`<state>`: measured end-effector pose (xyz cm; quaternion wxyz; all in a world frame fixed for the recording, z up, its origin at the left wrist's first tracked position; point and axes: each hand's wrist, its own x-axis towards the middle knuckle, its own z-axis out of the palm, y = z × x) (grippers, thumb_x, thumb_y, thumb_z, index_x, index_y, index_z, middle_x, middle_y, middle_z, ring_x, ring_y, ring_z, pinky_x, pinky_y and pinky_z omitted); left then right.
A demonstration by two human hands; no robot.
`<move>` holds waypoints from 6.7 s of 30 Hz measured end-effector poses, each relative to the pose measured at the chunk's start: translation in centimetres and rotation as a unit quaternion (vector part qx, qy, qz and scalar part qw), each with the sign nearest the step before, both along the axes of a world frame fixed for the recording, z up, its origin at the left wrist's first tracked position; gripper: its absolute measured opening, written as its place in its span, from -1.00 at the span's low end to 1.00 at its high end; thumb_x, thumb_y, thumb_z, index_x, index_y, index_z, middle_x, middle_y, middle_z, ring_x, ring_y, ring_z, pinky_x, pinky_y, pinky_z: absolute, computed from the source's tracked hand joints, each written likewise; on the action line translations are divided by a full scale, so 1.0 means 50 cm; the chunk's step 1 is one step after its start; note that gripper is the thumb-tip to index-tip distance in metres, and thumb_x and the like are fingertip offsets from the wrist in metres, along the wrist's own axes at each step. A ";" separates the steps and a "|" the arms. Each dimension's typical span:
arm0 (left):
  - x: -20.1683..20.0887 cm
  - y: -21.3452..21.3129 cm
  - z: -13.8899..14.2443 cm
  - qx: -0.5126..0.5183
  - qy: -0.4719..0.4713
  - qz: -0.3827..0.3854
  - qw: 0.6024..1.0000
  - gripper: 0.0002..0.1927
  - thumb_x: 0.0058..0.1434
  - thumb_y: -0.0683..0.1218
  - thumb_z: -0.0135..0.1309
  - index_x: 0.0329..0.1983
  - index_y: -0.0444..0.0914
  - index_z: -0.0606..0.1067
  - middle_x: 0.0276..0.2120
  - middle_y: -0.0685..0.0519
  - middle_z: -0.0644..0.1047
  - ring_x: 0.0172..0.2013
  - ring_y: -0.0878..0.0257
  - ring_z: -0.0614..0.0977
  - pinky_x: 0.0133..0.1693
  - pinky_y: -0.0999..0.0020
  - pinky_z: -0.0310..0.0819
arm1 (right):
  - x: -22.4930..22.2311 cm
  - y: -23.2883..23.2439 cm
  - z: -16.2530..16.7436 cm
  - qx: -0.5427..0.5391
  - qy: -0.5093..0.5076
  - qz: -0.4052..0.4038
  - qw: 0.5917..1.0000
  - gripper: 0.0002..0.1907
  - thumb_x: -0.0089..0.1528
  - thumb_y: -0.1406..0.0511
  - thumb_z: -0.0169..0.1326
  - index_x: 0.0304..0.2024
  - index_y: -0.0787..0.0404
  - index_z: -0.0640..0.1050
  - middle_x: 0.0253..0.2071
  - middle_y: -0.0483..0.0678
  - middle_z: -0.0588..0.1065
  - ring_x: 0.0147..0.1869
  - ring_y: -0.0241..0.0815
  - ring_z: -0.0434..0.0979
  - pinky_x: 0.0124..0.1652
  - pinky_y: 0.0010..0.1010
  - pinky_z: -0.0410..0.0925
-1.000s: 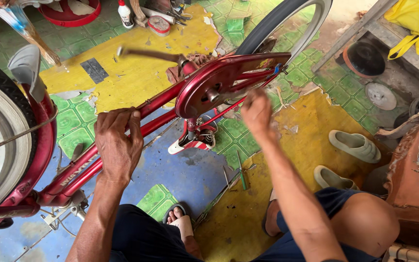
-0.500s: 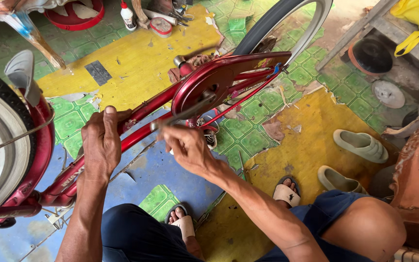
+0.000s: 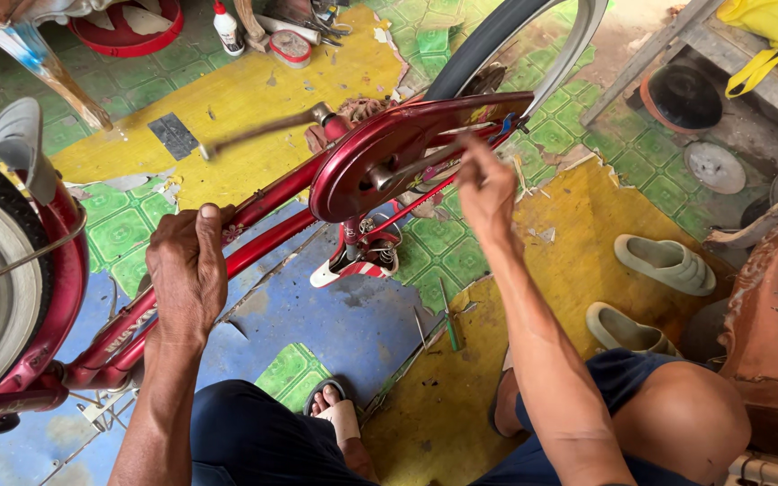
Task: The person sits on the floor beside an upside-down red bicycle and uses a screwdriver to loosen the crank bolt at the chainwheel. They then work the crank arm and chainring cover loose by hand, manipulating the pedal and chainwheel parts.
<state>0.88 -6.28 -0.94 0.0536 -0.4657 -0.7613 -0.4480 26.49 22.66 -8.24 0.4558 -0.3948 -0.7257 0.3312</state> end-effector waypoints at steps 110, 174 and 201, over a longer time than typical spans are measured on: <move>0.286 0.388 -0.204 0.110 -0.664 -0.269 0.689 -0.70 0.39 -0.04 0.04 0.04 -0.32 0.56 -0.17 -0.05 0.70 -0.38 0.33 0.58 -0.26 0.40 0.45 | 0.114 -0.169 0.004 -0.181 -0.090 0.056 0.978 -0.74 0.33 0.21 0.04 -0.05 0.25 0.55 -0.58 -0.15 0.41 -0.50 -0.35 0.40 -0.47 -0.42 0.30; 0.304 0.417 -0.200 0.225 -0.847 -0.154 0.456 -0.78 0.30 0.04 0.13 -0.10 -0.16 0.56 -0.24 0.18 0.66 -0.37 0.29 0.55 -0.38 0.23 0.32 | 0.016 -0.046 0.095 -0.412 -0.072 0.177 0.891 -0.66 0.34 0.19 0.08 -0.34 0.36 0.61 -0.56 -0.10 0.45 -0.56 -0.30 0.43 -0.59 -0.44 0.28; 0.292 0.397 -0.212 0.244 -0.827 -0.168 0.478 -0.85 0.30 -0.13 0.13 -0.08 -0.19 0.56 -0.17 0.09 0.66 -0.11 0.27 0.62 0.10 0.18 0.39 | 0.008 -0.064 0.086 -0.302 -0.083 0.155 0.937 -0.78 0.21 0.34 0.26 -0.37 0.30 0.45 -0.60 -0.10 0.43 -0.62 -0.39 0.38 -0.64 -0.45 0.29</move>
